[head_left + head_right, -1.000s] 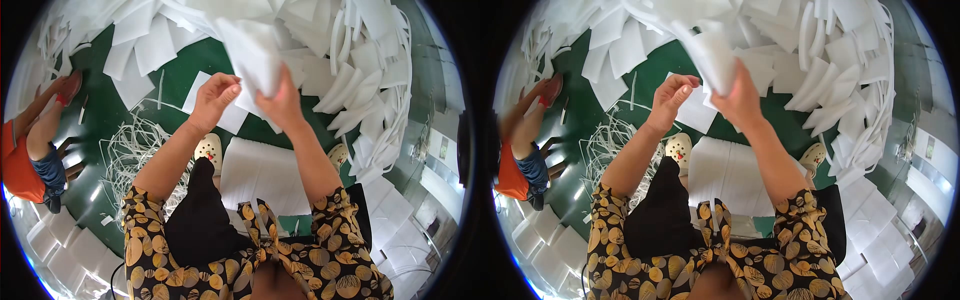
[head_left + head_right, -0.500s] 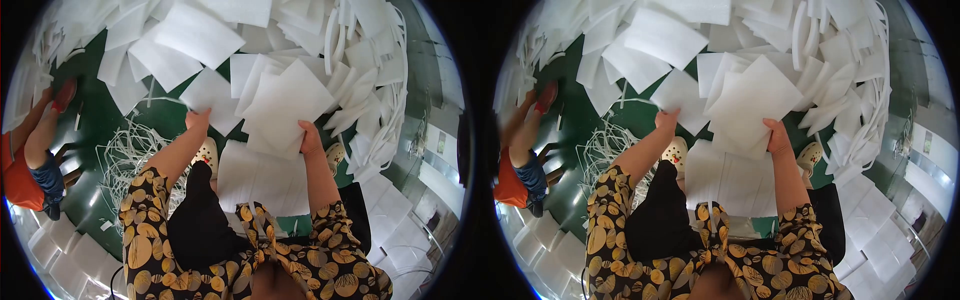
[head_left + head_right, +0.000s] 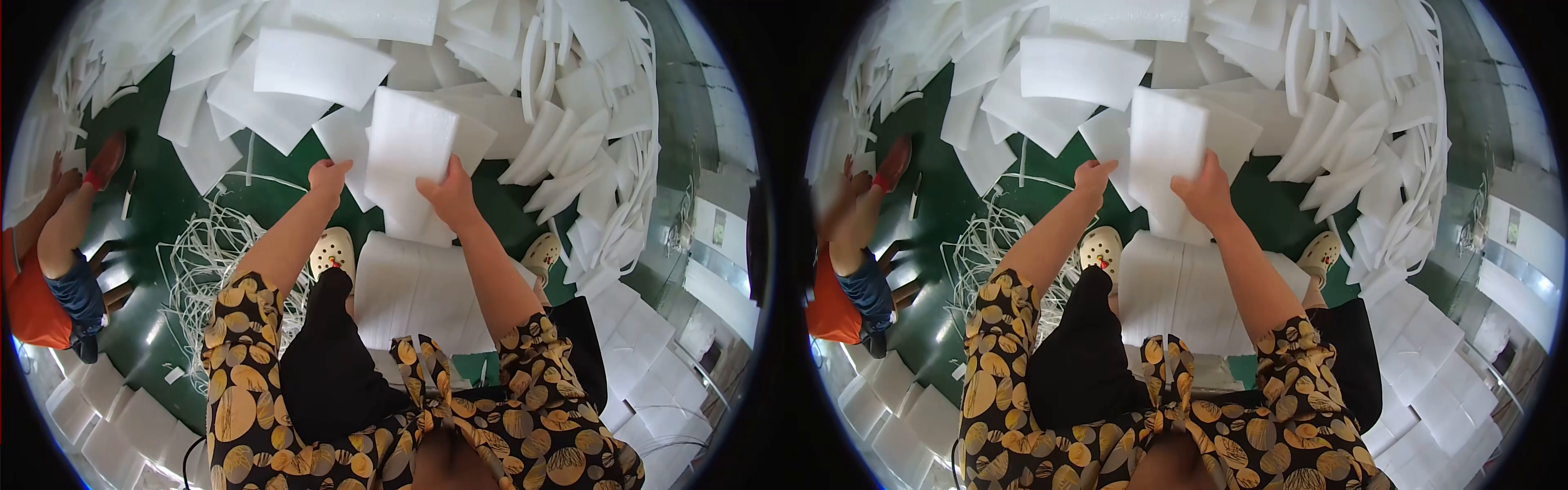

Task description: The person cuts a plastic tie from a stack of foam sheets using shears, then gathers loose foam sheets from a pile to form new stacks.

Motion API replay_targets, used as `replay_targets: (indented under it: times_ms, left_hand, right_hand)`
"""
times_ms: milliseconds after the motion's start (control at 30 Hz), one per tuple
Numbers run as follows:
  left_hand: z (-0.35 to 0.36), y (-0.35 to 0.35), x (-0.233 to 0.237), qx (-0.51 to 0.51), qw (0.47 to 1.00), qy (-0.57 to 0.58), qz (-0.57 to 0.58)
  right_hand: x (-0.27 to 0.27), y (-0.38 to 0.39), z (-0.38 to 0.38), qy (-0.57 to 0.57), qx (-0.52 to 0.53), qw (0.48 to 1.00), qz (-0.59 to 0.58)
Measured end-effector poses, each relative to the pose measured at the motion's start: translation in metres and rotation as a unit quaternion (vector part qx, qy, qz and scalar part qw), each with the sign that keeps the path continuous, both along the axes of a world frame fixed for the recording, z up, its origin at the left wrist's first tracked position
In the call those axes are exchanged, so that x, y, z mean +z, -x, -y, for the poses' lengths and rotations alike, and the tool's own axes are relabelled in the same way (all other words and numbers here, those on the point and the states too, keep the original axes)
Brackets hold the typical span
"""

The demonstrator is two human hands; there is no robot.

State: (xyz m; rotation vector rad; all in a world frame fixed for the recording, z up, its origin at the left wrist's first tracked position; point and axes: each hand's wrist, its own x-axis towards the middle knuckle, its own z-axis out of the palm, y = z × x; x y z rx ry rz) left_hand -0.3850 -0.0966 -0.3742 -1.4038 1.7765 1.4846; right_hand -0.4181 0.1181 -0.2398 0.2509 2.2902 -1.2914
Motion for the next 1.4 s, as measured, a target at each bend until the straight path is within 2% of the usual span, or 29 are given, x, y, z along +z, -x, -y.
replay_targets:
  times_ms: [67, 100, 133, 167, 200, 267, 300, 367, 400, 433, 500, 567, 600, 633, 667, 700, 767, 833, 900, 967, 1033, 1100, 1133, 1200, 1267, 1300, 1333, 1367, 1400]
  left_hand:
    - [0.009, -0.005, 0.007, 0.037, 0.988, -0.048, -0.14]
    - [0.016, -0.01, 0.01, 0.035, 0.989, -0.048, -0.138]
    - [0.024, -0.012, 0.03, 0.047, 0.981, -0.007, -0.19]
    - [0.03, -0.016, 0.05, 0.057, 0.968, 0.035, -0.24]
    - [0.036, -0.02, 0.068, 0.054, 0.969, 0.033, -0.239]
    - [0.041, -0.029, 0.094, -0.103, 0.946, 0.194, -0.238]
    - [0.036, -0.033, 0.095, -0.105, 0.946, 0.192, -0.239]
    - [0.025, -0.039, 0.088, -0.094, 0.938, 0.148, -0.298]
    - [0.019, -0.042, 0.078, -0.104, 0.935, 0.099, -0.323]
    - [0.015, -0.042, 0.087, -0.079, 0.95, -0.025, -0.302]
    - [0.013, -0.042, 0.069, -0.035, 0.945, -0.078, -0.316]
    - [0.014, -0.03, 0.097, -0.056, 0.935, -0.1, -0.335]
    - [0.01, -0.024, 0.107, -0.054, 0.94, -0.101, -0.321]
    - [0.006, -0.022, 0.1, -0.056, 0.939, -0.104, -0.322]
    - [0.002, -0.018, 0.09, -0.126, 0.951, 0.04, -0.281]
    - [0.001, -0.015, 0.081, -0.192, 0.936, 0.183, -0.233]
    - [-0.009, -0.002, 0.101, -0.208, 0.936, 0.168, -0.229]
    - [-0.016, 0.001, 0.104, -0.22, 0.938, 0.152, -0.22]
    - [-0.014, -0.001, 0.097, -0.219, 0.935, 0.154, -0.232]
    - [-0.01, -0.001, 0.097, -0.204, 0.941, 0.125, -0.238]
    - [-0.008, -0.003, 0.097, -0.183, 0.948, 0.097, -0.242]
    - [-0.004, -0.004, 0.096, -0.187, 0.947, 0.1, -0.243]
    - [-0.002, -0.004, 0.097, -0.185, 0.947, 0.101, -0.243]
    - [0.001, -0.007, 0.098, -0.166, 0.953, 0.06, -0.246]
    - [0.002, -0.009, 0.102, -0.167, 0.955, 0.035, -0.241]
    - [0.002, -0.011, 0.103, -0.169, 0.957, 0.013, -0.236]
    - [0.001, -0.019, 0.089, -0.196, 0.947, 0.021, -0.254]
    - [-0.003, -0.024, 0.081, -0.203, 0.945, 0.017, -0.257]
    - [-0.005, -0.029, 0.077, -0.218, 0.939, 0.039, -0.265]
  right_hand:
    - [0.009, 0.011, 0.007, -0.023, -0.015, 1.0, -0.005]
    - [0.014, 0.014, 0.009, -0.048, -0.03, 0.998, -0.005]
    - [0.021, 0.017, 0.012, -0.049, -0.033, 0.998, -0.002]
    - [0.03, 0.019, 0.015, -0.102, 0.0, 0.994, -0.046]
    - [0.035, 0.019, 0.02, -0.156, 0.033, 0.983, -0.09]
    - [0.036, 0.014, 0.042, -0.162, 0.071, 0.983, -0.045]
    - [0.035, 0.011, 0.056, -0.163, 0.109, 0.981, -0.002]
    - [0.017, -0.002, 0.084, -0.171, 0.13, 0.976, -0.024]
    - [0.007, -0.007, 0.094, -0.125, 0.138, 0.982, -0.042]
    - [-0.005, -0.012, 0.101, -0.079, 0.145, 0.984, -0.061]
    - [-0.024, -0.02, 0.1, -0.062, 0.148, 0.984, -0.075]
    - [-0.024, -0.02, 0.092, 0.007, 0.136, 0.984, -0.114]
    - [-0.019, -0.016, 0.081, 0.128, 0.114, 0.984, -0.038]
    - [-0.024, -0.019, 0.072, 0.125, 0.112, 0.985, -0.039]
    - [-0.036, -0.023, 0.064, 0.136, 0.102, 0.985, -0.01]
    - [-0.047, -0.026, 0.055, 0.146, 0.092, 0.985, 0.019]
    - [-0.052, -0.028, 0.032, 0.016, -0.048, 0.995, -0.081]
    - [-0.094, -0.03, -0.013, -0.185, -0.242, 0.944, -0.126]
    - [-0.092, -0.014, -0.042, -0.224, -0.413, 0.883, -0.011]
    - [-0.094, -0.005, -0.052, -0.181, -0.414, 0.892, 0.012]
    - [-0.099, 0.0, -0.066, -0.139, -0.408, 0.902, 0.035]
    - [-0.112, 0.0, -0.077, 0.067, -0.391, 0.914, 0.083]
    - [-0.106, -0.002, -0.072, 0.068, -0.389, 0.915, 0.083]
    - [-0.07, -0.017, -0.054, -0.006, -0.242, 0.966, -0.086]
    - [-0.035, -0.03, -0.025, -0.126, -0.088, 0.953, -0.262]
    - [-0.026, -0.031, -0.007, -0.132, -0.041, 0.931, -0.338]
    - [-0.022, -0.034, 0.01, -0.142, 0.008, 0.937, -0.319]
    - [-0.018, -0.035, 0.026, -0.138, 0.066, 0.957, -0.248]
    - [-0.03, -0.04, 0.039, -0.121, 0.092, 0.953, -0.263]
